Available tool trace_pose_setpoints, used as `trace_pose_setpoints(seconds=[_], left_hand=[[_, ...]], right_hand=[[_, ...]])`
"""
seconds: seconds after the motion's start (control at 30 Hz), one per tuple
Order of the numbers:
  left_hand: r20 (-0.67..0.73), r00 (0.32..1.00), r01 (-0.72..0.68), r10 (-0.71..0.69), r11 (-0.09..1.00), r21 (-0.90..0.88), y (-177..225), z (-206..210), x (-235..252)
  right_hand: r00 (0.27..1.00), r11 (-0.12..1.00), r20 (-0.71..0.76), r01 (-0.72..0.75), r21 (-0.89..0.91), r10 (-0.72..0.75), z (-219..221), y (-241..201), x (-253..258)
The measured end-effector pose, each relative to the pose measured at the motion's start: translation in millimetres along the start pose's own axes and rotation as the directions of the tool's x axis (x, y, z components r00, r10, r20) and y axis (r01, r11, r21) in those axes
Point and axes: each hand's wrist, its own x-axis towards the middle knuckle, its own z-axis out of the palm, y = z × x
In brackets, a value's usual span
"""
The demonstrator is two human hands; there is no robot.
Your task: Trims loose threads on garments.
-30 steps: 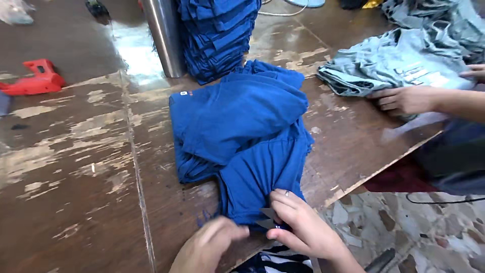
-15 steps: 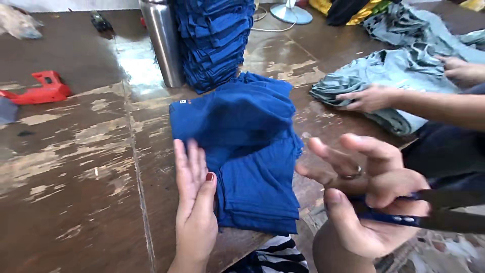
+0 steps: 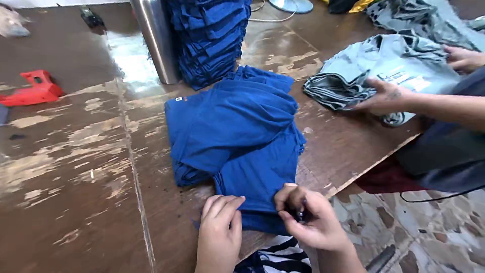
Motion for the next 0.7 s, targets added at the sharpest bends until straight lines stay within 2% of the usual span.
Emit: trace_pose_setpoints(seconds=[0.07, 0.13, 0.2, 0.23, 0.3, 0.37, 0.47, 0.57, 0.7], left_hand=[[-0.056, 0.998, 0.001, 0.0, 1.0, 0.003, -1.2, -1.6, 2.2], [-0.078, 0.997, -0.017, 0.017, 1.0, -0.009, -0.9, -2.3, 3.7], [-0.09, 0.996, -0.028, 0.02, 0.996, -0.09, 0.8, -1.5, 4.7], [-0.094, 0.996, -0.013, -0.004, 0.983, -0.185, 1.9, -0.8, 5.7], [-0.061, 0.993, 0.066, -0.103, 0.897, -0.438, 5.0, -2.8, 8.9], [0.005, 0.98, 0.158, -0.201, 0.757, -0.634, 7.6, -10.0, 12.3], [0.03, 0.973, 0.166, -0.227, 0.611, -0.774, 7.1, -11.3, 11.1], [-0.022, 0.97, 0.134, -0.241, 0.613, -0.779, 7.3, -4.3, 8.3], [-0.094, 0.957, 0.113, -0.276, 0.648, -0.753, 7.3, -0.3, 7.7]], right_hand=[[0.991, 0.997, -0.108, 0.077, 0.017, -0.075, -3.8, -8.8, 11.9], [0.966, 0.992, -0.225, 0.122, -0.043, -0.129, -4.9, -7.5, 26.1], [0.941, 0.982, -0.31, 0.09, -0.164, -0.138, 1.7, 1.6, 37.7], [0.943, 0.975, -0.314, 0.043, -0.219, -0.112, 7.5, 7.6, 40.3], [0.978, 0.962, -0.209, -0.041, -0.269, -0.016, 21.1, 21.0, 39.0], [0.998, 0.961, -0.047, -0.059, -0.271, 0.048, 32.0, 29.9, 33.4], [0.999, 0.983, 0.023, -0.042, -0.176, 0.047, 33.5, 23.2, 22.8], [0.997, 0.996, 0.045, -0.068, -0.05, 0.07, 33.6, 10.3, 12.8], [0.993, 0.99, 0.089, -0.069, -0.126, 0.08, 36.9, 5.2, 2.7]])
